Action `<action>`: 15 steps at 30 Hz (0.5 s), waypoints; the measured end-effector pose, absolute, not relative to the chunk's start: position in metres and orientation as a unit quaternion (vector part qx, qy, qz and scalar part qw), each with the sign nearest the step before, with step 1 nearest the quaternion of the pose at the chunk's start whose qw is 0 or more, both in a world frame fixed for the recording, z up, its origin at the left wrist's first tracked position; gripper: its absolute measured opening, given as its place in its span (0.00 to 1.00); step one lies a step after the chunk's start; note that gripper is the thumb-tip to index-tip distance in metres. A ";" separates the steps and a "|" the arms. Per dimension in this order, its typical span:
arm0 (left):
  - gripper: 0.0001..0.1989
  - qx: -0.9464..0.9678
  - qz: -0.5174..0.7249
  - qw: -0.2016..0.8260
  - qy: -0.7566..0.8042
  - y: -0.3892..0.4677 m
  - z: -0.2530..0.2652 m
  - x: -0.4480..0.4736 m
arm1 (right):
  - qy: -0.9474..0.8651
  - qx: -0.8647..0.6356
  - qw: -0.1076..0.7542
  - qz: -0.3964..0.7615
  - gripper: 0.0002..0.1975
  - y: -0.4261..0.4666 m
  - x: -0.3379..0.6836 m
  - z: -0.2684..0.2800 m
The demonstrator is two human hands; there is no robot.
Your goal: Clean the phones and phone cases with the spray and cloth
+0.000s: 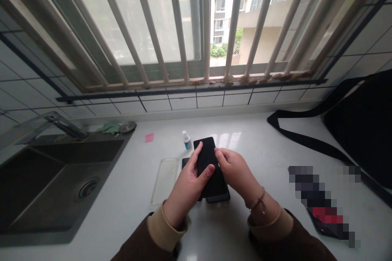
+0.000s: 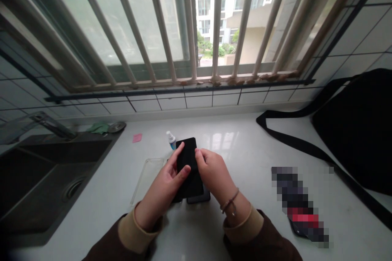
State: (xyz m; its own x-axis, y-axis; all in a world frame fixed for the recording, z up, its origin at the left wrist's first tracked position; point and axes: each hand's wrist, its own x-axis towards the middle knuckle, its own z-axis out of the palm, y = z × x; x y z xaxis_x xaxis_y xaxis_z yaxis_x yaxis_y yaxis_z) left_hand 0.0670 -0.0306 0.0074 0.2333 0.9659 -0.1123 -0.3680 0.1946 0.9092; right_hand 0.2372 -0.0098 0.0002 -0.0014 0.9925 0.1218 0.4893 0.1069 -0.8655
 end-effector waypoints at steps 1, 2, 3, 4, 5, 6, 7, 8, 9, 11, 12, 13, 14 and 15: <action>0.42 0.410 0.488 0.677 0.368 -0.031 0.007 0.067 | -0.635 -0.590 0.385 0.316 0.26 -0.009 0.239 0.000; 0.42 0.421 0.485 0.676 0.361 -0.031 0.007 0.067 | -0.641 -0.591 0.377 0.311 0.26 -0.007 0.242 0.001; 0.42 0.433 0.481 0.674 0.357 -0.031 0.006 0.067 | -0.651 -0.591 0.368 0.303 0.26 -0.006 0.245 0.003; 0.42 0.446 0.477 0.669 0.356 -0.031 0.005 0.067 | -0.662 -0.591 0.357 0.292 0.26 -0.005 0.248 0.004; 0.41 0.460 0.472 0.660 0.361 -0.030 0.002 0.066 | -0.673 -0.594 0.343 0.277 0.25 -0.004 0.252 0.006; 0.41 0.478 0.466 0.646 0.370 -0.029 0.000 0.065 | -0.682 -0.599 0.328 0.262 0.25 -0.003 0.257 0.008; 0.41 0.499 0.458 0.628 0.384 -0.028 -0.004 0.064 | -0.685 -0.610 0.312 0.248 0.26 -0.002 0.262 0.009; 0.41 0.521 0.448 0.606 0.401 -0.027 -0.007 0.062 | -0.685 -0.623 0.296 0.235 0.26 -0.001 0.267 0.010; 0.40 0.544 0.439 0.582 0.417 -0.025 -0.010 0.060 | -0.684 -0.638 0.277 0.220 0.25 0.000 0.273 0.011; 0.37 0.581 0.422 0.538 0.442 -0.023 -0.016 0.057 | -0.685 -0.669 0.225 0.177 0.25 0.003 0.284 0.012; 0.35 0.595 0.416 0.520 0.450 -0.023 -0.018 0.056 | -0.687 -0.683 0.197 0.153 0.25 0.005 0.290 0.011; 0.33 0.605 0.410 0.507 0.456 -0.022 -0.018 0.055 | -0.689 -0.693 0.168 0.130 0.26 0.006 0.295 0.011; 0.31 0.614 0.405 0.497 0.460 -0.022 -0.018 0.054 | -0.691 -0.701 0.141 0.110 0.26 0.007 0.300 0.009; 0.30 0.621 0.400 0.488 0.465 -0.022 -0.018 0.054 | -0.692 -0.706 0.115 0.096 0.26 0.008 0.304 0.008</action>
